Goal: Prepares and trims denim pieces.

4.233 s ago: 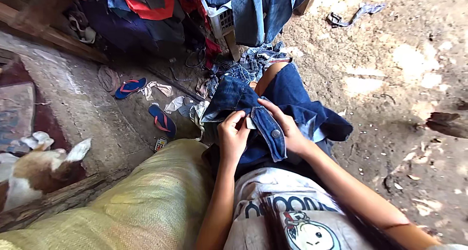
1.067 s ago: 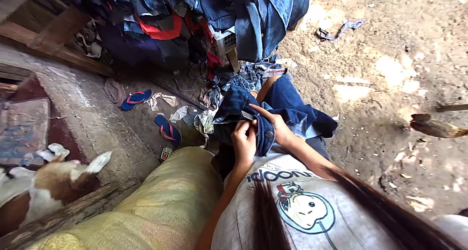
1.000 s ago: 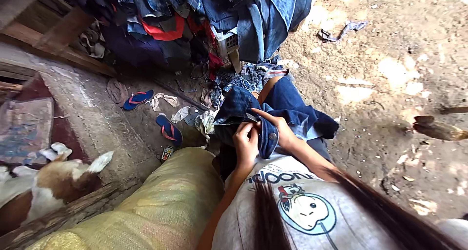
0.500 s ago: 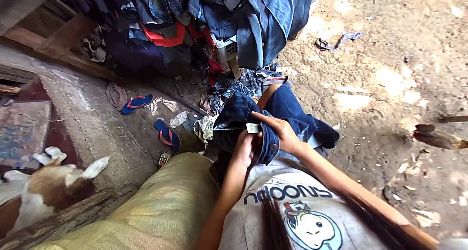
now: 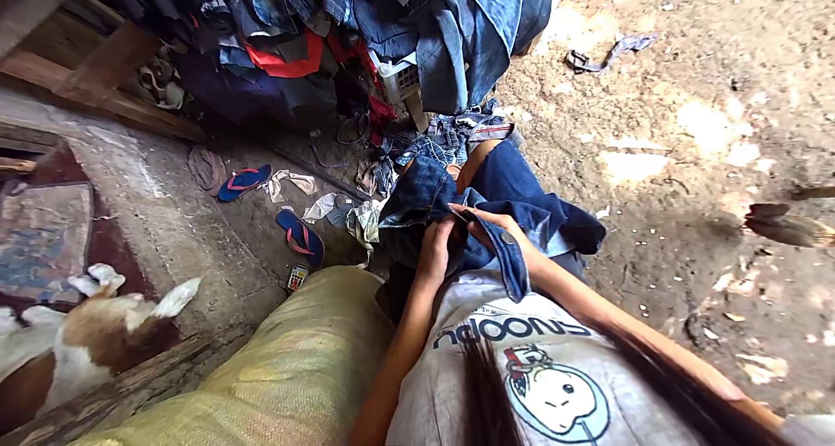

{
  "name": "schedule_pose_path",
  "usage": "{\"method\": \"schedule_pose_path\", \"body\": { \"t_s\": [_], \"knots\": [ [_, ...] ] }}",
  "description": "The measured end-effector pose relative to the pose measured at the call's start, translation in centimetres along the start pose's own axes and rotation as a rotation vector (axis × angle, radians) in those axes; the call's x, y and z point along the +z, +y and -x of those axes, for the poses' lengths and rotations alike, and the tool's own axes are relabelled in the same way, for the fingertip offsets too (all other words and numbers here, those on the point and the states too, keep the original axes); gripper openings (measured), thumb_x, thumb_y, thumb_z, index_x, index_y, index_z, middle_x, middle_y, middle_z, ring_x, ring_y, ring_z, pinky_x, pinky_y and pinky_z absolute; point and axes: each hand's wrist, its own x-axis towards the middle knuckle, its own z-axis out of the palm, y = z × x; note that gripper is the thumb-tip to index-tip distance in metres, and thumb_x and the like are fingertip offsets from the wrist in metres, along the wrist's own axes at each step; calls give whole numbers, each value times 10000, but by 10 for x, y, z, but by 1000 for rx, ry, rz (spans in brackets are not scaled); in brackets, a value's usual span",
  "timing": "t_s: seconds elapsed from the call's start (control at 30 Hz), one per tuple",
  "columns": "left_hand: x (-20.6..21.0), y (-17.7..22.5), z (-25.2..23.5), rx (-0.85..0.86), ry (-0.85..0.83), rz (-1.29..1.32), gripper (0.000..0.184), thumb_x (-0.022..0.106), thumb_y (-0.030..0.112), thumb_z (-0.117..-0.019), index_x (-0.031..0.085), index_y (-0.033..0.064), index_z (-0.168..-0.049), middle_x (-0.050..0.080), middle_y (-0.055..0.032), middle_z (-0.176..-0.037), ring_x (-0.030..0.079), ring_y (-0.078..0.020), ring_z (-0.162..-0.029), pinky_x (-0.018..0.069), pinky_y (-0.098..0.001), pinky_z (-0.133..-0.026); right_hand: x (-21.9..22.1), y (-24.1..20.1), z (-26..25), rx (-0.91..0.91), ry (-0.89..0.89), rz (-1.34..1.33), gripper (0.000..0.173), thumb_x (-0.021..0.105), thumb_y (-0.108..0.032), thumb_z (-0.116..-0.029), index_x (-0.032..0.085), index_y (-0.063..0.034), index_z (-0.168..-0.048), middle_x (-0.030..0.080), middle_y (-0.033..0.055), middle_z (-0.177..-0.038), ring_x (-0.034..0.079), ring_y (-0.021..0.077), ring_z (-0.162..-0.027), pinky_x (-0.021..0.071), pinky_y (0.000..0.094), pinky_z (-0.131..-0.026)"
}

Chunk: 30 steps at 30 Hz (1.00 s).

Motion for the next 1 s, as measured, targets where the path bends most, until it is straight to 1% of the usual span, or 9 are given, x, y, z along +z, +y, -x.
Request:
{"method": "schedule_pose_path", "body": {
  "t_s": [0.1, 0.2, 0.3, 0.4, 0.53, 0.67, 0.77, 0.87, 1.0],
  "knots": [
    [-5, 8, -3, -11, -124, -28, 391, 377, 167, -1063, 523, -159, -1223, 624, -73, -1127, 564, 28, -1075, 452, -199, -1002, -3, 1, -5, -87, -19, 138, 393, 511, -175, -1018, 646, 29, -1325, 718, 129, -1191, 656, 26, -1053, 491, 208, -976],
    [-9, 7, -8, 48, -172, -46, 238, 392, 7, -1026, 622, -47, -999, 658, 63, -894, 613, 72, -897, 516, -188, -894, -7, 8, -9, -162, -8, 285, 413, 531, -244, -1018, 654, -38, -1354, 730, 129, -1178, 692, 152, -1066, 532, 376, -970],
    [-15, 2, -7, 101, -196, -91, 264, 370, -16, -1012, 620, -99, -1035, 660, 11, -949, 604, 58, -949, 500, -196, -939, -11, 10, -10, -250, 8, 481, 415, 566, -295, -1002, 669, -108, -1358, 743, 145, -1038, 717, 263, -906, 562, 485, -795],
    [-14, 1, -5, 184, -192, -138, 269, 393, -14, -1020, 638, -124, -1017, 682, -23, -963, 612, 56, -972, 494, -191, -954, -10, 20, -14, -431, 99, 656, 396, 573, -268, -975, 704, -143, -1327, 674, 129, -761, 632, 265, -625, 502, 426, -559],
    [-13, -1, 0, 191, -131, -216, 262, 418, -8, -1028, 637, -151, -1016, 678, -86, -951, 614, 33, -961, 485, -179, -939, -5, 32, -18, -499, 158, 766, 361, 554, -253, -980, 738, -149, -1272, 610, 114, -659, 582, 266, -541, 456, 403, -490],
    [-13, -3, 4, 200, -38, -300, 267, 408, -38, -1012, 619, -194, -1059, 677, -174, -988, 618, -27, -982, 472, -188, -947, 3, 28, -19, -381, 113, 736, 398, 559, -322, -969, 714, -195, -1314, 647, 110, -747, 628, 283, -637, 484, 453, -544],
    [-16, -6, 3, 207, -55, -392, 260, 428, -29, -1011, 631, -184, -1054, 687, -193, -950, 648, -87, -947, 498, -235, -926, 6, 18, -16, -178, 24, 504, 457, 611, -368, -965, 665, -169, -1372, 750, 139, -1038, 721, 301, -917, 551, 547, -776],
    [-18, -11, 2, 265, -12, -505, 221, 499, -5, -993, 665, -143, -947, 682, -163, -823, 666, -113, -837, 528, -264, -842, 8, 17, -16, -6, -24, 360, 525, 642, -443, -943, 619, -186, -1399, 731, 96, -998, 696, 230, -903, 537, 521, -805],
    [-19, -9, 0, 252, 90, -581, 161, 569, -31, -945, 695, -119, -899, 695, -174, -808, 686, -180, -809, 548, -327, -817, 11, 18, -14, -3, 15, 356, 496, 677, -365, -939, 597, -158, -1382, 709, 94, -900, 684, 232, -799, 538, 520, -730]
  ]
}}
